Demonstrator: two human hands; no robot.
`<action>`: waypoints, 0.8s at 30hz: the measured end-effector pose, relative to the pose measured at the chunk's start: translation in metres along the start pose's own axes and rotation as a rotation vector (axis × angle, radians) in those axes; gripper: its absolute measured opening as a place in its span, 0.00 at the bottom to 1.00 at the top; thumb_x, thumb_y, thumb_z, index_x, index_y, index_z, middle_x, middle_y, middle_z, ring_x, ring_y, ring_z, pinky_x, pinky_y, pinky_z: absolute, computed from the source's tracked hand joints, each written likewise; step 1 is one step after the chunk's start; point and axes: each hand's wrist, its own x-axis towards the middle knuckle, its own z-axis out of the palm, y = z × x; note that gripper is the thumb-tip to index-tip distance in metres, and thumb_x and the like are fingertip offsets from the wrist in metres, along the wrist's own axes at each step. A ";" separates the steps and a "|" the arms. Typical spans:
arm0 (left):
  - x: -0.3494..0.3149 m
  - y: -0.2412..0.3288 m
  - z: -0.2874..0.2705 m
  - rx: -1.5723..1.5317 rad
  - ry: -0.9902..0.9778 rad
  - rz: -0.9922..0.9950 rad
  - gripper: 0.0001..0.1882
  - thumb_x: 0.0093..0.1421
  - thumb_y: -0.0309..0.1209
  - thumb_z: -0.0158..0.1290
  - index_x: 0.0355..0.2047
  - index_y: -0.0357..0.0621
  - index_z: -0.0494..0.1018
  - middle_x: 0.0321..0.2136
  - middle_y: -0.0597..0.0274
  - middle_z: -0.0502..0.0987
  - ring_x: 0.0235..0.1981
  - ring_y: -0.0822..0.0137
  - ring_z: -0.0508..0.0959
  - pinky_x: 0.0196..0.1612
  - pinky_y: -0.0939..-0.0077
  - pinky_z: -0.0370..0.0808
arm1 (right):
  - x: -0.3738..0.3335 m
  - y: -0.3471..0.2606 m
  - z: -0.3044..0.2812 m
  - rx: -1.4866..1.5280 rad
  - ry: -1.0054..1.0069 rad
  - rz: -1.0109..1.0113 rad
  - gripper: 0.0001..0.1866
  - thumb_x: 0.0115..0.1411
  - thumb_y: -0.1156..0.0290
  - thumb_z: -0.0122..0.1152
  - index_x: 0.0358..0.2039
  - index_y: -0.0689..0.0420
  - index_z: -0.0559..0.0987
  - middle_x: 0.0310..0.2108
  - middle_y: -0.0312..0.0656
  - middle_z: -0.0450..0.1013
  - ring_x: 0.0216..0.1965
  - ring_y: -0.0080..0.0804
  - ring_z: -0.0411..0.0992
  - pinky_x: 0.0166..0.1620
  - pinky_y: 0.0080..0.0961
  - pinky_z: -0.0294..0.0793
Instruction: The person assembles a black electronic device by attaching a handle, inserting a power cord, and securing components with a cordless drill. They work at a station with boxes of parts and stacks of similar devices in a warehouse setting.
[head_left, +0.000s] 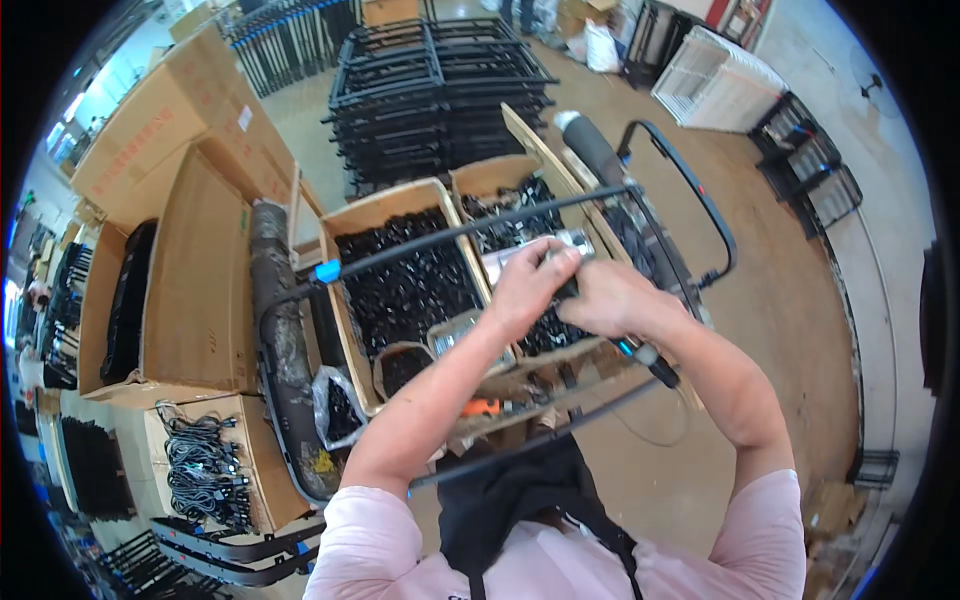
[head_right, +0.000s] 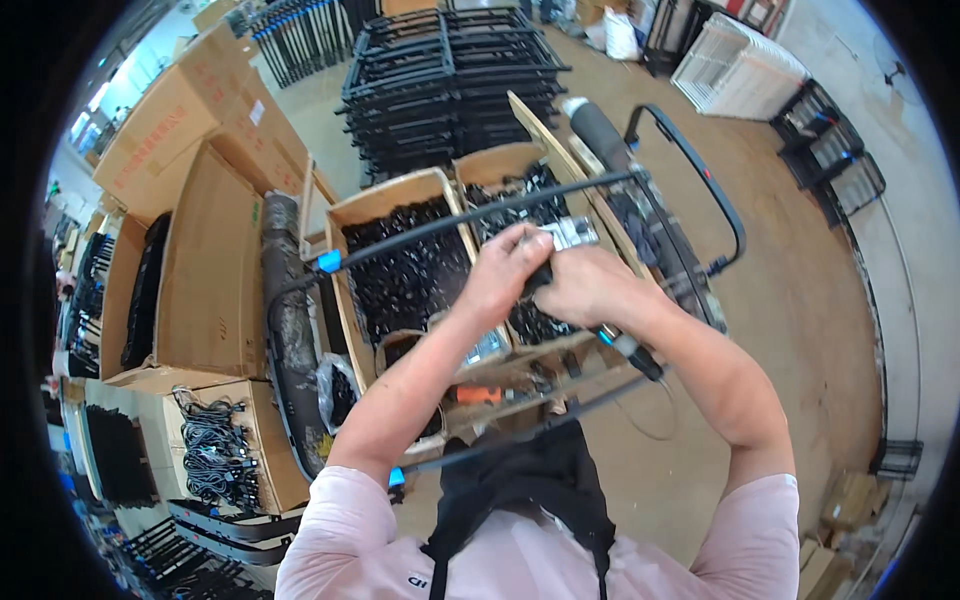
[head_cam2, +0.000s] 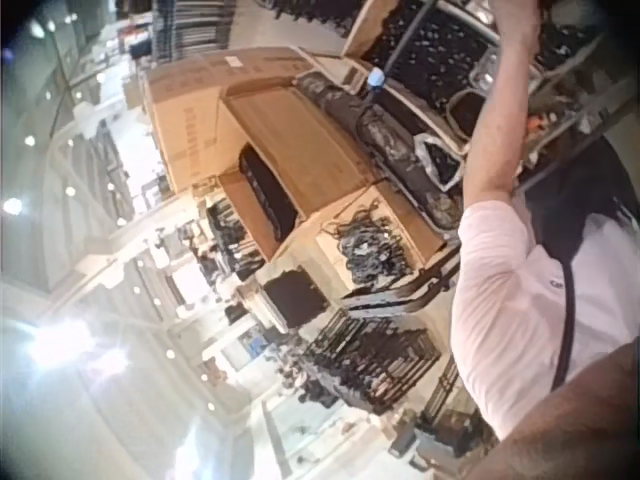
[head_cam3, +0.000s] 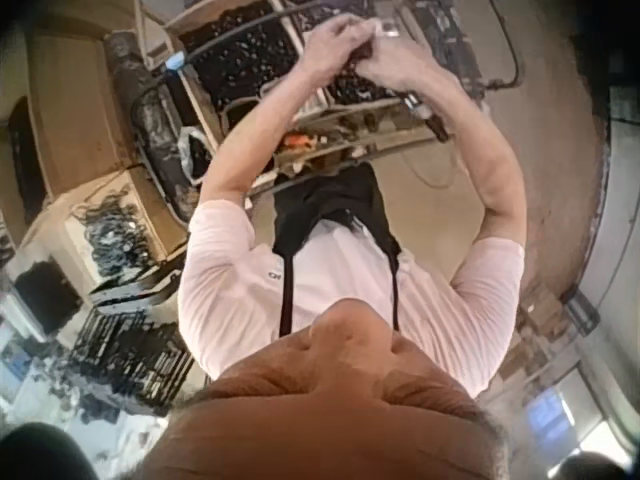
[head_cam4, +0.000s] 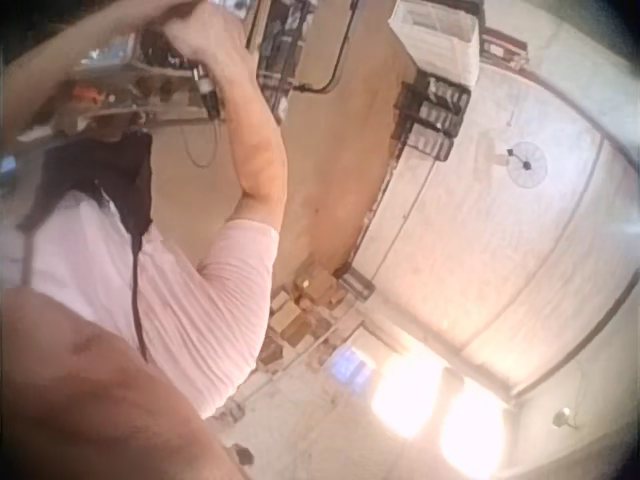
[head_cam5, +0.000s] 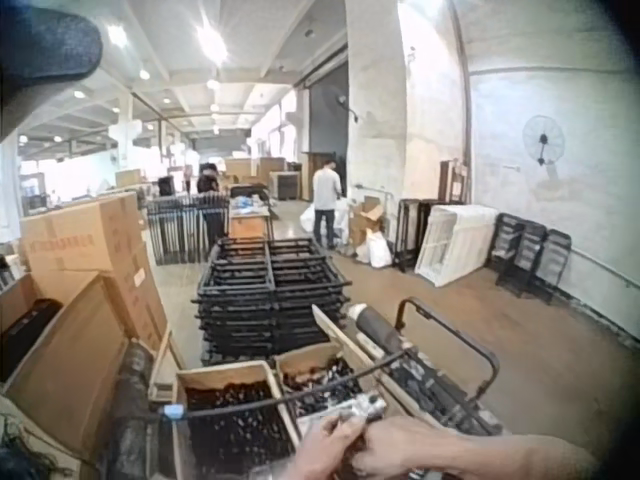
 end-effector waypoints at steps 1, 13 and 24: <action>-0.028 -0.001 0.025 0.113 0.036 -0.108 0.12 0.74 0.39 0.58 0.44 0.41 0.79 0.38 0.72 0.77 0.41 0.79 0.73 0.49 0.77 0.73 | -0.026 0.014 0.015 0.001 -0.028 0.026 0.28 0.57 0.52 0.64 0.32 0.72 0.83 0.29 0.64 0.81 0.36 0.60 0.82 0.43 0.49 0.80; -0.184 -0.051 0.109 -0.176 0.035 -0.260 0.13 0.75 0.40 0.57 0.46 0.42 0.78 0.36 0.72 0.77 0.37 0.80 0.73 0.42 0.80 0.72 | -0.157 0.051 0.118 0.058 -0.112 -0.131 0.24 0.60 0.57 0.59 0.34 0.71 0.83 0.31 0.66 0.81 0.39 0.65 0.82 0.50 0.54 0.80; -0.207 -0.066 0.123 -0.091 0.132 -0.102 0.15 0.73 0.43 0.58 0.44 0.42 0.77 0.35 0.72 0.76 0.37 0.79 0.71 0.43 0.77 0.72 | -0.172 0.058 0.141 0.068 -0.065 -0.185 0.25 0.60 0.59 0.58 0.44 0.70 0.81 0.37 0.65 0.82 0.44 0.63 0.82 0.52 0.54 0.79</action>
